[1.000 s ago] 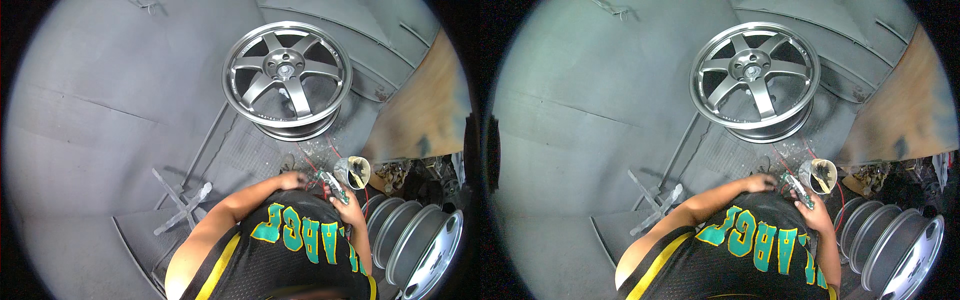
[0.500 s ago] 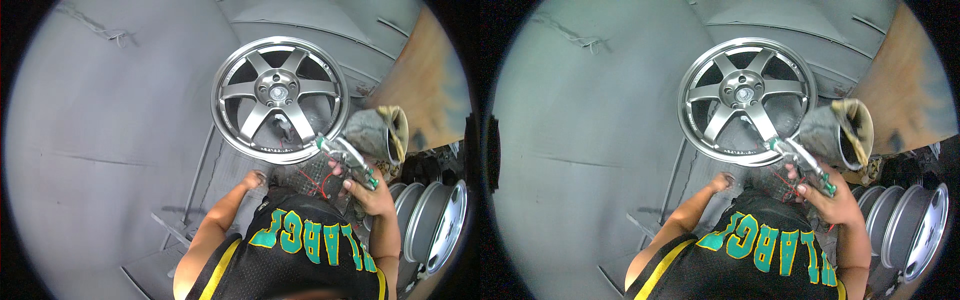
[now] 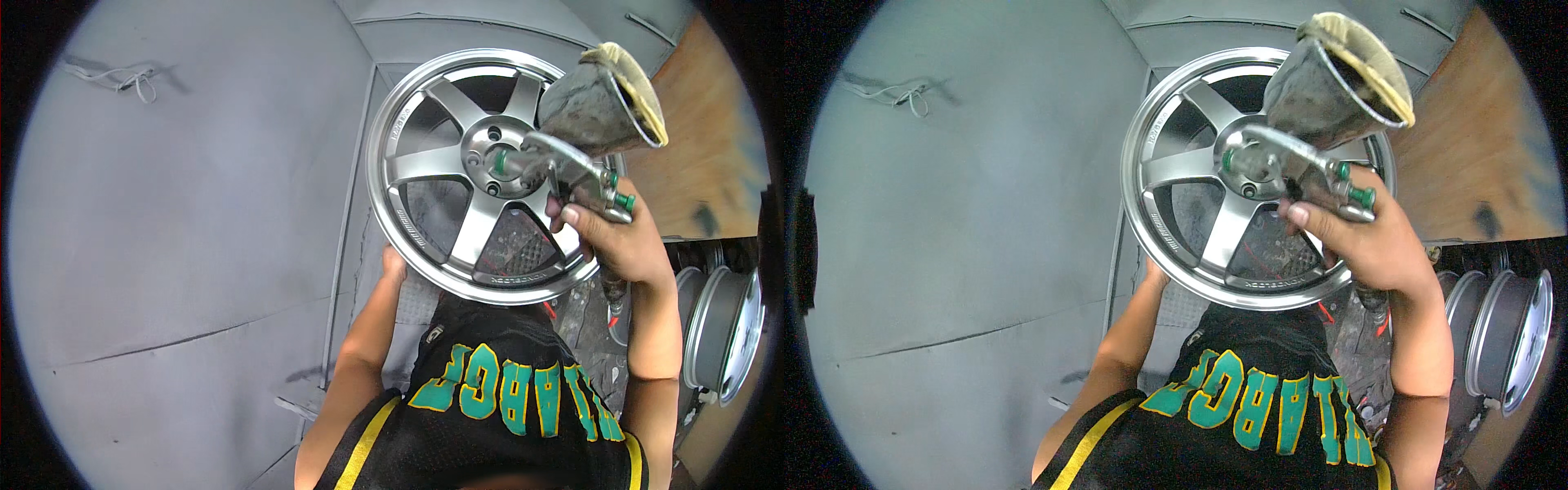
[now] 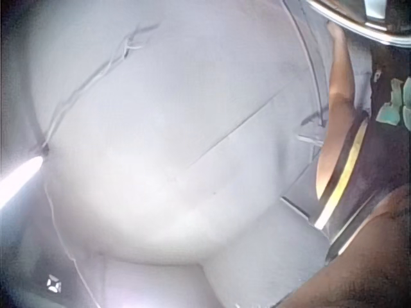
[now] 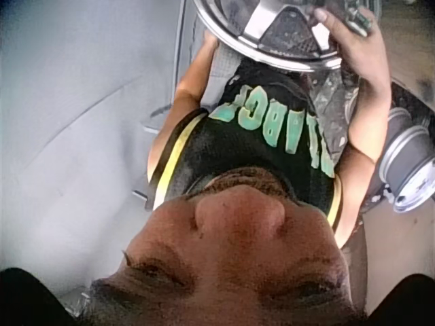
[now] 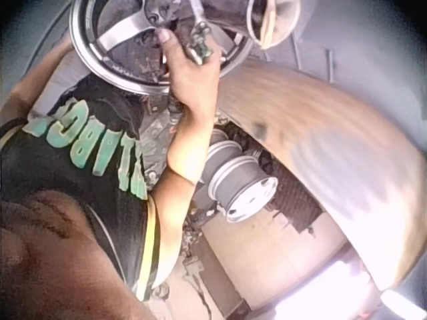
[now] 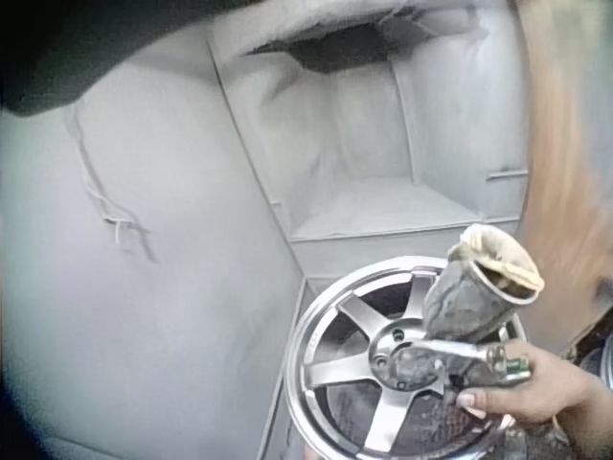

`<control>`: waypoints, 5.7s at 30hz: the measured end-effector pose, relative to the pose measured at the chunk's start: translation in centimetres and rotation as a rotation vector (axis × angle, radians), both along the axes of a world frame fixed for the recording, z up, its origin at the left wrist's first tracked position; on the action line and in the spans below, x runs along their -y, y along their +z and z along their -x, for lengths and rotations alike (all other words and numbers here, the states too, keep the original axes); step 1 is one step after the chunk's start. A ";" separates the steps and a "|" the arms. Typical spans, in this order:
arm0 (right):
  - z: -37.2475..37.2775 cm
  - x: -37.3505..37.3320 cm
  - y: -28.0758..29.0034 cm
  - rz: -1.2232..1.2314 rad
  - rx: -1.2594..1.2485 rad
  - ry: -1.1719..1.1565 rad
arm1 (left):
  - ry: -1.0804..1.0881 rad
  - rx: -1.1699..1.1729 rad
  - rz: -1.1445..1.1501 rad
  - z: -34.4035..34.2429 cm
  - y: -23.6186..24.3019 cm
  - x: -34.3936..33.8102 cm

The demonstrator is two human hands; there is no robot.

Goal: Spray painting a car wheel in a paint booth.

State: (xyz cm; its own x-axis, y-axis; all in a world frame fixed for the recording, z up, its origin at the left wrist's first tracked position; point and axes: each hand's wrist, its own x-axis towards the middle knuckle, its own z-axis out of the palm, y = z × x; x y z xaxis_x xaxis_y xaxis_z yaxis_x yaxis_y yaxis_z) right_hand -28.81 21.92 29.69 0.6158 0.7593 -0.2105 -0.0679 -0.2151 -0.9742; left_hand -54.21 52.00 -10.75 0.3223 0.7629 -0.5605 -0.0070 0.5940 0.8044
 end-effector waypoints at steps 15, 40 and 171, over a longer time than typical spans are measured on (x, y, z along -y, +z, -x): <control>-0.2 -2.5 2.5 -0.014 -0.138 0.048 | -0.318 -0.029 0.060 -1.0 -2.2 -2.1; 3.7 0.1 1.3 -0.053 -0.103 -0.011 | -0.382 0.128 0.224 1.6 0.6 1.5; -47.2 -70.9 4.5 0.796 -0.310 -2.973 | -3.138 -0.737 0.476 -102.5 2.3 -42.9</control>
